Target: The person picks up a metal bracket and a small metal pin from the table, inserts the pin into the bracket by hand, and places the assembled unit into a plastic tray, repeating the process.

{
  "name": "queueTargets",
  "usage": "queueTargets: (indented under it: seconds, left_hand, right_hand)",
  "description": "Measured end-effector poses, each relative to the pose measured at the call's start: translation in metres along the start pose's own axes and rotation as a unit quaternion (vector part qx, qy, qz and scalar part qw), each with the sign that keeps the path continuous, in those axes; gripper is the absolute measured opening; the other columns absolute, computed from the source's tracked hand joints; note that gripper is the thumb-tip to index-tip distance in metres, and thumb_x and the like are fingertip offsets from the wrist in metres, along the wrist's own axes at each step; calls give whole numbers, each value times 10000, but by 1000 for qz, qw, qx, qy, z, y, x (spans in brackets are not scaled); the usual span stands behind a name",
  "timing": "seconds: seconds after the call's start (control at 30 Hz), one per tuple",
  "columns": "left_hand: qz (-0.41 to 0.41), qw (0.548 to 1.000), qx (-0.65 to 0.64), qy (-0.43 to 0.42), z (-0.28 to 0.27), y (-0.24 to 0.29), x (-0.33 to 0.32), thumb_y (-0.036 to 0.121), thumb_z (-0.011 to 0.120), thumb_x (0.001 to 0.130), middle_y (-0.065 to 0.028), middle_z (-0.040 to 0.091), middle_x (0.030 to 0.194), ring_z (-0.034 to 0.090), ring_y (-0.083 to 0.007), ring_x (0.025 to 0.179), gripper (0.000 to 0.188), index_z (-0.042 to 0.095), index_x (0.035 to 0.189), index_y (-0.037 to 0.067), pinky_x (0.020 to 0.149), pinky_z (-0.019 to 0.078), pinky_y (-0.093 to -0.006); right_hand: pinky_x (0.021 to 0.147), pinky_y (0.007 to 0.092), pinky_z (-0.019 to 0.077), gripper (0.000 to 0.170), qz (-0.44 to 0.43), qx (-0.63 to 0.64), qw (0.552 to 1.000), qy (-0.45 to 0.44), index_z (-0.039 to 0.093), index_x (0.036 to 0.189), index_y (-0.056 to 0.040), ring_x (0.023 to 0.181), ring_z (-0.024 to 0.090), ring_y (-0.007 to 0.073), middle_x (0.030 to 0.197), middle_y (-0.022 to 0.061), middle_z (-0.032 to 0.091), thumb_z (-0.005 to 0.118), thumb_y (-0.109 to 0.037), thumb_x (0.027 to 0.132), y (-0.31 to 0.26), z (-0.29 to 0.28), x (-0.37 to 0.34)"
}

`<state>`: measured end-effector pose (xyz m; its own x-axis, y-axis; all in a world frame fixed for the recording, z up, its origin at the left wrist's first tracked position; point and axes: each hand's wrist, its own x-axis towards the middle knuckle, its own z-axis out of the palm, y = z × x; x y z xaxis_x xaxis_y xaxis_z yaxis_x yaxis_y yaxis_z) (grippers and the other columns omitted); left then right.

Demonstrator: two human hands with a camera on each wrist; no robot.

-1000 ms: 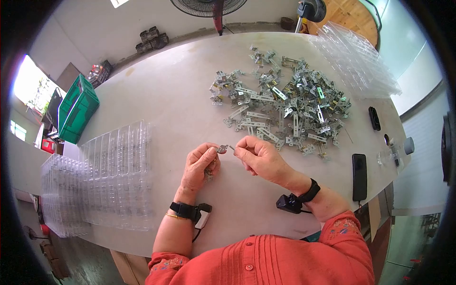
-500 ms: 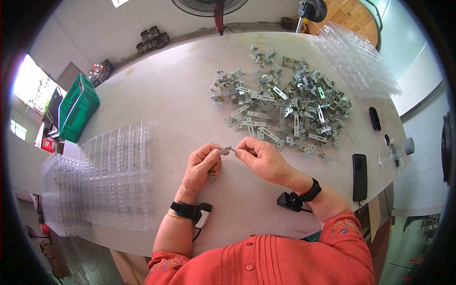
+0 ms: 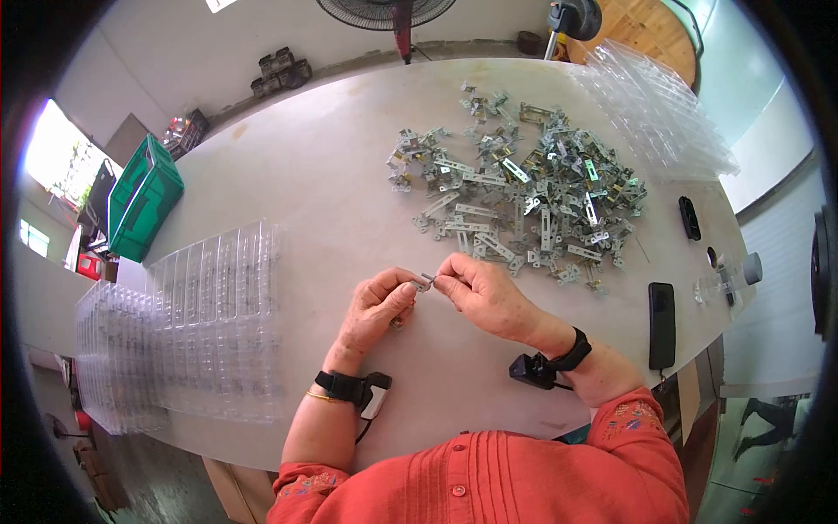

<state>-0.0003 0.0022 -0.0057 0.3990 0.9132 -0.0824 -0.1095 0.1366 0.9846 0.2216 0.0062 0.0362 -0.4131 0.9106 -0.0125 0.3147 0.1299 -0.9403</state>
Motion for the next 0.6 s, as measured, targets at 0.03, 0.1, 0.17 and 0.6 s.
queueTargets:
  seconds: [0.03, 0.1, 0.17, 0.6]
  left_hand:
    - [0, 1000, 0, 1, 1, 1, 0, 284, 613, 997, 39, 548, 737, 479, -48, 654, 269, 676, 1076, 34, 590, 398, -216]
    - [-7, 1000, 17, -5, 5, 6, -1, 289, 634, 983, 46, 560, 773, 480, -41, 678, 281, 679, 1102, 38, 604, 401, -213]
    - [-5, 999, 33, -8, 5, 7, -2, 284, 643, 977, 49, 566, 789, 482, -41, 686, 281, 680, 1105, 37, 608, 401, -210]
    - [-51, 998, 33, -31, 8, 7, -2, 237, 755, 896, 62, 577, 817, 486, -19, 726, 306, 664, 1081, 11, 618, 387, -206]
  right_hand:
    - [577, 239, 387, 138, 27, 28, 999, -13, 580, 1020, -36, 654, 446, 52, 730, -38, 511, 555, -171, 1017, 1, 0, 0]
    - [589, 241, 415, 145, 55, 55, 997, -26, 570, 1060, -35, 661, 477, 61, 749, -24, 532, 533, -170, 1025, 1, 0, 1]
    - [623, 249, 468, 171, 111, 161, 979, -66, 549, 1124, -38, 685, 537, 86, 803, 8, 569, 491, -172, 1034, 2, 0, 2]
    - [599, 237, 467, 164, 123, 172, 975, -72, 561, 1032, -46, 672, 553, 69, 870, 21, 599, 593, -199, 983, 3, -1, 4]
